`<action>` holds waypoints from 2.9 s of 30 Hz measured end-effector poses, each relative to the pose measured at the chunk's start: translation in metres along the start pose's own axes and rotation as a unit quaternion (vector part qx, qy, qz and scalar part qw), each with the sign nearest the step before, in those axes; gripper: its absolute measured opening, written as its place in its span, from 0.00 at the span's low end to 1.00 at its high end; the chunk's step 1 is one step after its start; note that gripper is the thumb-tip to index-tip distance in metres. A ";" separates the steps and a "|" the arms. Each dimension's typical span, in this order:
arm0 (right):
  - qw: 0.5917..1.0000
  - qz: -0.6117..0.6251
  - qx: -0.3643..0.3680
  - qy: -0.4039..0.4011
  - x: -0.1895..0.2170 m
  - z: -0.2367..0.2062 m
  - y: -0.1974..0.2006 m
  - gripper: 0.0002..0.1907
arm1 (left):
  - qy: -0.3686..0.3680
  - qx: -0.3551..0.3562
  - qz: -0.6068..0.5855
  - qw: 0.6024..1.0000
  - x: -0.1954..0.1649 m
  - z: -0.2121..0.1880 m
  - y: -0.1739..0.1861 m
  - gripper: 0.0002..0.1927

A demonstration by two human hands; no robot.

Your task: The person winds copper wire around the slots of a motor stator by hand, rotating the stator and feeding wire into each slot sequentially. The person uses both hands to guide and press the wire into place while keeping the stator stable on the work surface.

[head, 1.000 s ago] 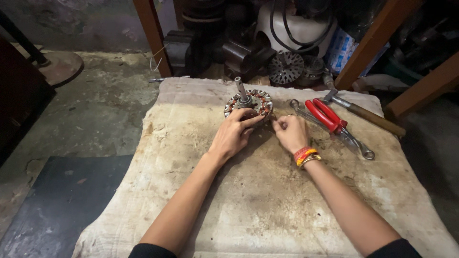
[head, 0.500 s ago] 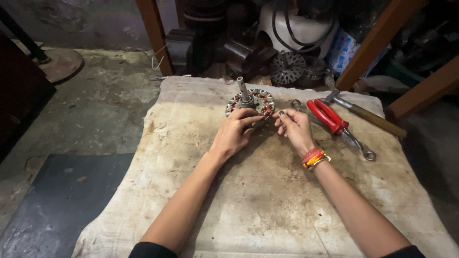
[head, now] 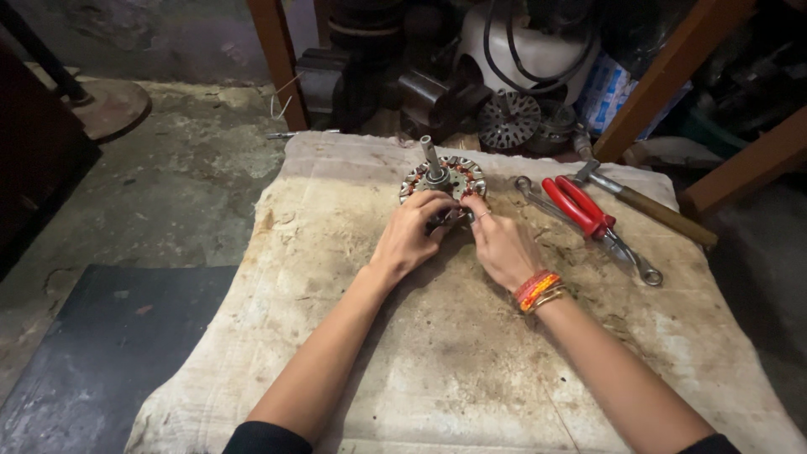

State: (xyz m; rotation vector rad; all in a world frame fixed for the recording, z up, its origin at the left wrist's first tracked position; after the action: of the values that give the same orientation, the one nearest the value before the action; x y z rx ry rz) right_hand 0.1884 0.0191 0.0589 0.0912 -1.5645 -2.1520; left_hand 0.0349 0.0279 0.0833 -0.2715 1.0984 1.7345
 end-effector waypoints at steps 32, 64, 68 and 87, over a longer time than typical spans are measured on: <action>0.985 -0.069 -0.066 0.141 0.010 -0.014 -0.001 0.09 | -0.022 0.015 0.046 0.999 -0.001 -0.002 -0.006 0.21; 0.813 0.531 0.082 -0.225 -0.127 -0.024 -0.077 0.13 | -0.040 0.008 0.044 0.998 0.000 -0.003 -0.008 0.22; 0.957 0.251 -0.120 -0.080 -0.119 0.000 -0.047 0.13 | -0.040 0.000 0.046 0.998 0.000 -0.002 -0.008 0.22; 0.651 0.674 0.279 -0.210 -0.110 -0.037 -0.032 0.23 | -0.049 0.003 0.045 0.998 -0.003 -0.002 -0.007 0.23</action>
State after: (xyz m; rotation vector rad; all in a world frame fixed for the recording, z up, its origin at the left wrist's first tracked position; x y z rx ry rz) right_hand 0.2867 0.0395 -0.0069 -1.0904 -1.5661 -0.4681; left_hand 0.0412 0.0251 0.0804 -0.1324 1.0580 1.8037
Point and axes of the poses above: each hand's wrist, its own z-axis towards the middle knuckle, its own y-axis out of the back of the hand, x = y × z, the point moved 8 cm from there along z, towards the middle knuckle, and after that the axes turned 10 degrees about y, right-handed, at the moved point
